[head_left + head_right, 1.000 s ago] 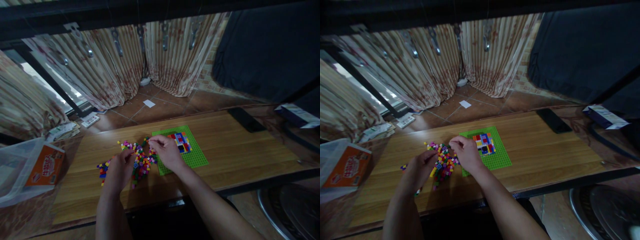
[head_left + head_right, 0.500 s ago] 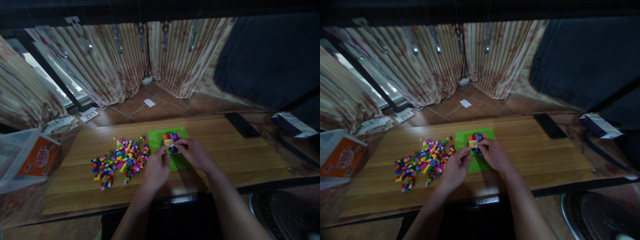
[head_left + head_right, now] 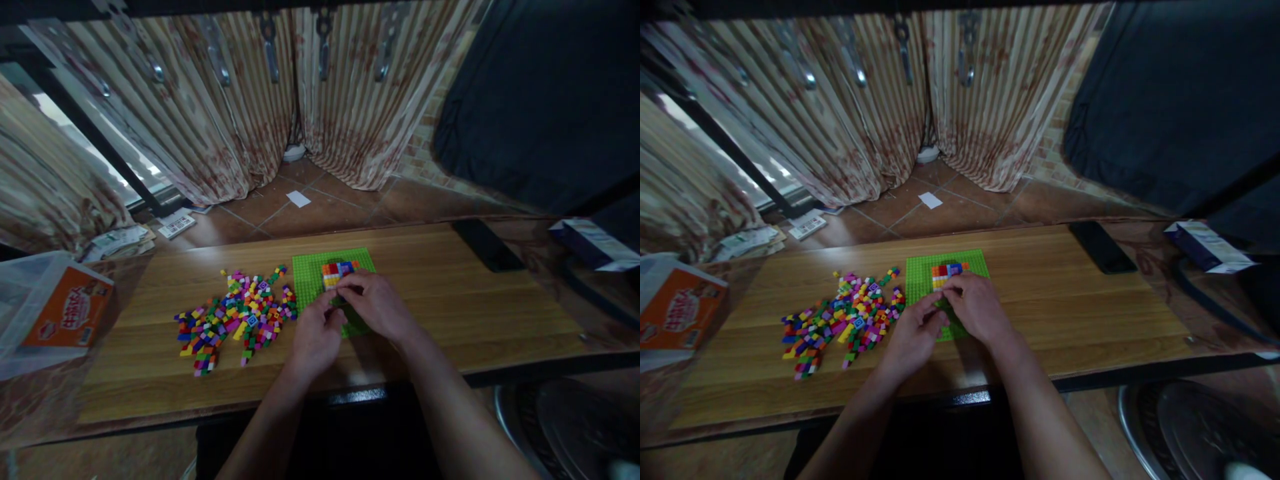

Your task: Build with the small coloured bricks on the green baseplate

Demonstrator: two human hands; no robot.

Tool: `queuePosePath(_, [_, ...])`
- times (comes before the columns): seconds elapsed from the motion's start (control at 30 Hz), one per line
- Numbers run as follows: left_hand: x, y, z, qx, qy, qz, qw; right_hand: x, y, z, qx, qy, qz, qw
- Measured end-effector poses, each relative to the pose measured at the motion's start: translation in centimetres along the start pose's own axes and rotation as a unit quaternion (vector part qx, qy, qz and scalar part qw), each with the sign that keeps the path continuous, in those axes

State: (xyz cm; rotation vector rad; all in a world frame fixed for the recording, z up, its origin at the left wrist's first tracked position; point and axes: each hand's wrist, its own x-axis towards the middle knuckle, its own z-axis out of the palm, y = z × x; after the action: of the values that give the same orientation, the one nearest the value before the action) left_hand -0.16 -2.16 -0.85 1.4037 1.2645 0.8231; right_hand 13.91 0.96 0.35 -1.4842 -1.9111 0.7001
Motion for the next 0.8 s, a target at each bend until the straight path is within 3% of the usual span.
queuePosePath(0.3, [-0.1, -0.6, 0.7, 0.019, 0.022, -0.018, 0.999, 0.4, 1.9, -0.3, 0.107, 0.075, 0.091, 0.987])
queuePosePath(0.4, [-0.1, -0.4, 0.7, 0.031, 0.02, -0.021, 0.999, 0.4, 2.3, -0.6, 0.096, 0.103, 0.121, 0.983])
queuePosePath(0.8, [-0.5, -0.1, 1.2, 0.144, 0.036, 0.004, 0.989, 0.2, 0.8, -0.4, -0.036, 0.078, 0.15, 0.985])
